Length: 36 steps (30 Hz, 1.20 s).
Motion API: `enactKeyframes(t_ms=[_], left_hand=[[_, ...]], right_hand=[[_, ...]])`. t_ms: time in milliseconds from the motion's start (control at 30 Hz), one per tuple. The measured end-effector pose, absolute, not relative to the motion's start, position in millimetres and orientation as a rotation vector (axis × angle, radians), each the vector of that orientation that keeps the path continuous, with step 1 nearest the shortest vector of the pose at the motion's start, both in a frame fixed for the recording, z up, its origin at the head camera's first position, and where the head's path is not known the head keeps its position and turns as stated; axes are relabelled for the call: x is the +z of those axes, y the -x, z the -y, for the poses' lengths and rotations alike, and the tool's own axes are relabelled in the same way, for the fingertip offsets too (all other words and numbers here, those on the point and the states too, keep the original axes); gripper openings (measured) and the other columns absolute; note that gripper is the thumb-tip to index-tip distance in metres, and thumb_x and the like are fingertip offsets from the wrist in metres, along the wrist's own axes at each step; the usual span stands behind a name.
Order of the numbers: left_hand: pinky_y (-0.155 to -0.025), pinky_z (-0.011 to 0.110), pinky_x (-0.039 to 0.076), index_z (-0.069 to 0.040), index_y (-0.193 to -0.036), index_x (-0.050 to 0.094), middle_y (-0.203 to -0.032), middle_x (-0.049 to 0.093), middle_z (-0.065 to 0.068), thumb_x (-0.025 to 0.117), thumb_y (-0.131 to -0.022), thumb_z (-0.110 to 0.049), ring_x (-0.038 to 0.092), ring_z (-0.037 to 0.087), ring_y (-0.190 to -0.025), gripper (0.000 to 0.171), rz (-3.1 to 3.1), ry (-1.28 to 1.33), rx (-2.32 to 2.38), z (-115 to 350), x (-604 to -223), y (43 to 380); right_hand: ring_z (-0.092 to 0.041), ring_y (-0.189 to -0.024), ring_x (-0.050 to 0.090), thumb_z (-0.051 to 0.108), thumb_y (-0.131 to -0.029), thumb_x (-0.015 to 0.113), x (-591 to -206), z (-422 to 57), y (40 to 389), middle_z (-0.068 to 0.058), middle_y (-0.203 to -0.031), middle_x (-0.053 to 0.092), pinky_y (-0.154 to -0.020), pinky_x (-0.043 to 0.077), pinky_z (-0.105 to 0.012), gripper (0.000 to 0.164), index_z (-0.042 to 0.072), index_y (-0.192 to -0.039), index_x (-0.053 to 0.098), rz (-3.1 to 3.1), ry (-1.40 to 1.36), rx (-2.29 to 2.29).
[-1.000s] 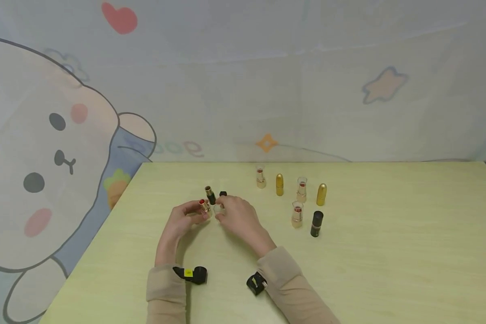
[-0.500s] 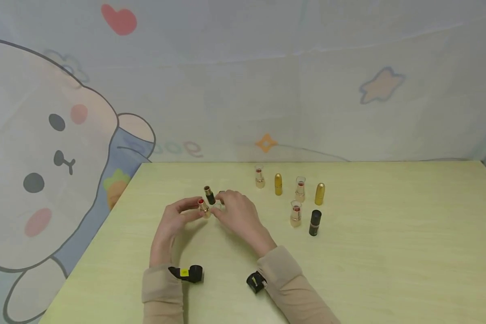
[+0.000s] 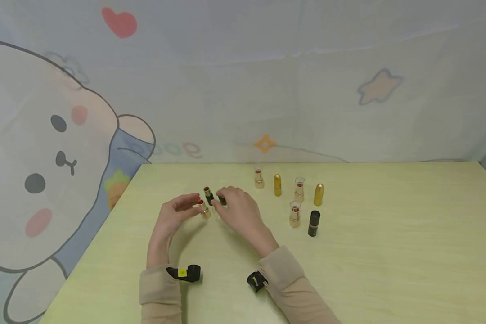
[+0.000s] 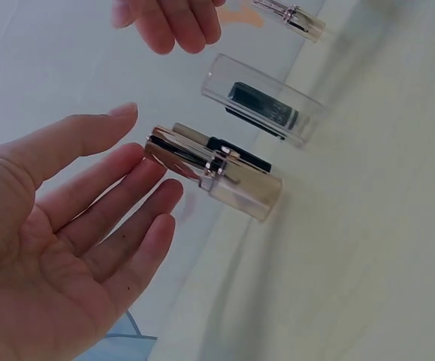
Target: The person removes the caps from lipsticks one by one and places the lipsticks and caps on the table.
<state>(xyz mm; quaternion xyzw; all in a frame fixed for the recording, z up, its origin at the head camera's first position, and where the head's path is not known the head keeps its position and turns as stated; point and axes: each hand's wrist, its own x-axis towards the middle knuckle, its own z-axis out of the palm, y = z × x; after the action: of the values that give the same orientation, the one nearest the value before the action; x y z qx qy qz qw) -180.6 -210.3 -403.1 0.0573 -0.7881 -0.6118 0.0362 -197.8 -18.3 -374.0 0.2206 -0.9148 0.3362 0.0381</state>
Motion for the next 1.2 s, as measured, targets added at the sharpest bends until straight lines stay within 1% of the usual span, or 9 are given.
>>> enactKeyframes(t_ms=[100,267,500,767,967,1200], left_hand=[[-0.111,0.042,0.040,-0.004,-0.125,0.062,-0.129,0.063,0.012,0.074,-0.082,-0.009,0.055,0.028,-0.124,0.044,2.415,-0.150,-1.852,209,-399,180],[-0.110,0.042,0.040,-0.004,-0.124,0.062,-0.129,0.063,0.013,0.073,-0.083,-0.007,0.055,0.030,-0.124,0.043,2.402,-0.097,-1.822,206,-392,179],[-0.110,0.041,0.041,-0.007,-0.123,0.064,-0.128,0.063,0.012,0.074,-0.083,-0.010,0.055,0.027,-0.123,0.042,2.360,-0.061,-1.823,201,-380,174],[-0.110,0.038,0.042,-0.010,-0.123,0.064,-0.128,0.064,0.012,0.075,-0.083,-0.012,0.056,0.025,-0.123,0.041,2.326,-0.001,-1.843,189,-368,170],[-0.109,0.038,0.042,-0.007,-0.124,0.063,-0.127,0.064,0.011,0.074,-0.082,-0.008,0.057,0.025,-0.122,0.043,2.306,0.020,-1.887,179,-368,174],[-0.108,0.038,0.043,-0.010,-0.121,0.065,-0.127,0.065,0.011,0.076,-0.081,-0.010,0.058,0.027,-0.121,0.042,2.284,0.042,-1.951,161,-367,177]], right_hand=[[-0.025,-0.120,0.059,0.034,-0.094,0.060,-371,16,196,-0.005,-0.121,0.067,-0.098,0.049,-0.045,0.032,0.012,-0.117,0.067,2.776,-0.684,1.033],[-0.027,-0.118,0.059,0.031,-0.093,0.061,-367,12,194,-0.006,-0.123,0.066,-0.095,0.050,-0.046,0.032,0.012,-0.118,0.066,2.742,-0.700,1.019],[-0.027,-0.121,0.057,0.031,-0.094,0.061,-359,5,190,-0.006,-0.128,0.063,-0.099,0.048,-0.046,0.033,0.011,-0.120,0.064,2.728,-0.700,1.020],[-0.028,-0.122,0.057,0.028,-0.093,0.062,-353,-4,189,-0.007,-0.129,0.063,-0.100,0.048,-0.046,0.033,0.012,-0.122,0.063,2.698,-0.688,0.992],[-0.029,-0.124,0.056,0.026,-0.092,0.064,-348,-16,187,-0.007,-0.128,0.064,-0.102,0.046,-0.048,0.033,0.011,-0.121,0.064,2.671,-0.662,0.972],[-0.031,-0.128,0.052,0.027,-0.092,0.063,-344,-32,184,-0.009,-0.132,0.062,-0.104,0.044,-0.050,0.034,0.012,-0.123,0.063,2.683,-0.620,0.974]])
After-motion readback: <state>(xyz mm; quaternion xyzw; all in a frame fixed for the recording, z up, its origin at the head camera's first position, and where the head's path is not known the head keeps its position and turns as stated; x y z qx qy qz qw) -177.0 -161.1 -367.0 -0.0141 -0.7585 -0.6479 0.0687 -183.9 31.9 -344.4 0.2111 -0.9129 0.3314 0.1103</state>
